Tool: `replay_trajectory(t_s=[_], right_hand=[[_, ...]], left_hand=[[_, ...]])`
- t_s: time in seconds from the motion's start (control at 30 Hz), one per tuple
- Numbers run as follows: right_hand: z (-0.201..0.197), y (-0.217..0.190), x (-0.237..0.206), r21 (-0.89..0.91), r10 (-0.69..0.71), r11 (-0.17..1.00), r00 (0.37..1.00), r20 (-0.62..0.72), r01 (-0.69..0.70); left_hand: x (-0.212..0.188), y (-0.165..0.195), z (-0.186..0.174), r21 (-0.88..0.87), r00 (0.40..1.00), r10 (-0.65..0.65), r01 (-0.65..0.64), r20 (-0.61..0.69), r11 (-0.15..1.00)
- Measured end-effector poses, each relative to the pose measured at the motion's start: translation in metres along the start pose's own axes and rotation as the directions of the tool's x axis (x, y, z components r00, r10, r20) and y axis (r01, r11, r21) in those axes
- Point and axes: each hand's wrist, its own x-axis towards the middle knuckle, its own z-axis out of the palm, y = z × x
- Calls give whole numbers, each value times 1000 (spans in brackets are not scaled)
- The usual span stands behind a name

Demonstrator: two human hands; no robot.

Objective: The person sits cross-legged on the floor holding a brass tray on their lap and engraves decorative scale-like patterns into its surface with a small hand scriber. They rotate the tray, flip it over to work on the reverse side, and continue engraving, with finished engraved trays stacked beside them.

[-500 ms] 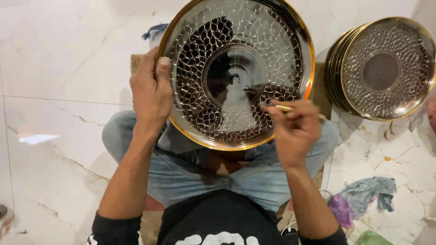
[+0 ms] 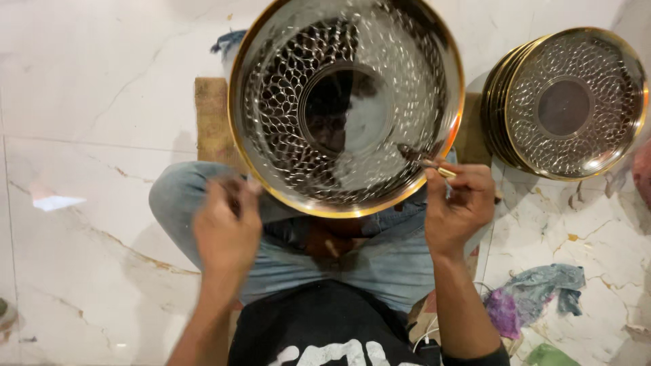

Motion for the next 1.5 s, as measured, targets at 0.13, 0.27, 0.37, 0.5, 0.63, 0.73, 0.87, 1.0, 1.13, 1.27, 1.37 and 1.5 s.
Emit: replay_trajectory(t_s=[0.13, 0.27, 0.37, 0.5, 0.63, 0.73, 0.87, 1.0, 1.13, 1.27, 1.37, 1.5], right_hand=[[42, 10, 25, -103, -250, 958, 957, 150, 266], [53, 12, 20, -213, -279, 922, 937, 211, 322], [48, -4, 13, -86, -124, 985, 956, 267, 152], [61, -5, 55, -43, -17, 999, 967, 252, 29], [74, 15, 104, -176, -182, 952, 924, 337, 252], [66, 28, 121, -165, -176, 956, 921, 347, 245], [65, 37, 134, -197, -196, 940, 915, 352, 277], [72, 48, 150, -188, -192, 944, 915, 354, 271], [74, 65, 165, -212, -213, 930, 910, 356, 300], [71, 83, 180, -193, -209, 937, 909, 361, 292], [69, 90, 187, -179, -212, 940, 908, 360, 290], [62, 89, 192, -180, -203, 941, 902, 381, 288]], left_hand=[[82, -3, 13, -93, 974, 190, -202, -120, 975], [136, 16, 47, -96, 950, 256, -275, -178, 957], [139, 23, 61, -184, 905, 354, -399, -234, 898], [147, 34, 64, -312, 958, 235, -276, -162, 909], [150, 45, 79, -439, 982, 157, -189, -109, 879], [135, 55, 103, -430, 971, 194, -234, -137, 872], [133, 62, 119, -379, 968, 196, -242, -156, 893], [147, 68, 124, -320, 949, 238, -295, -205, 900], [161, 76, 135, -337, 945, 249, -310, -214, 889], [170, 85, 151, -333, 943, 255, -316, -213, 888], [174, 90, 158, -319, 951, 232, -288, -203, 903], [174, 96, 159, -319, 948, 240, -297, -207, 900]])
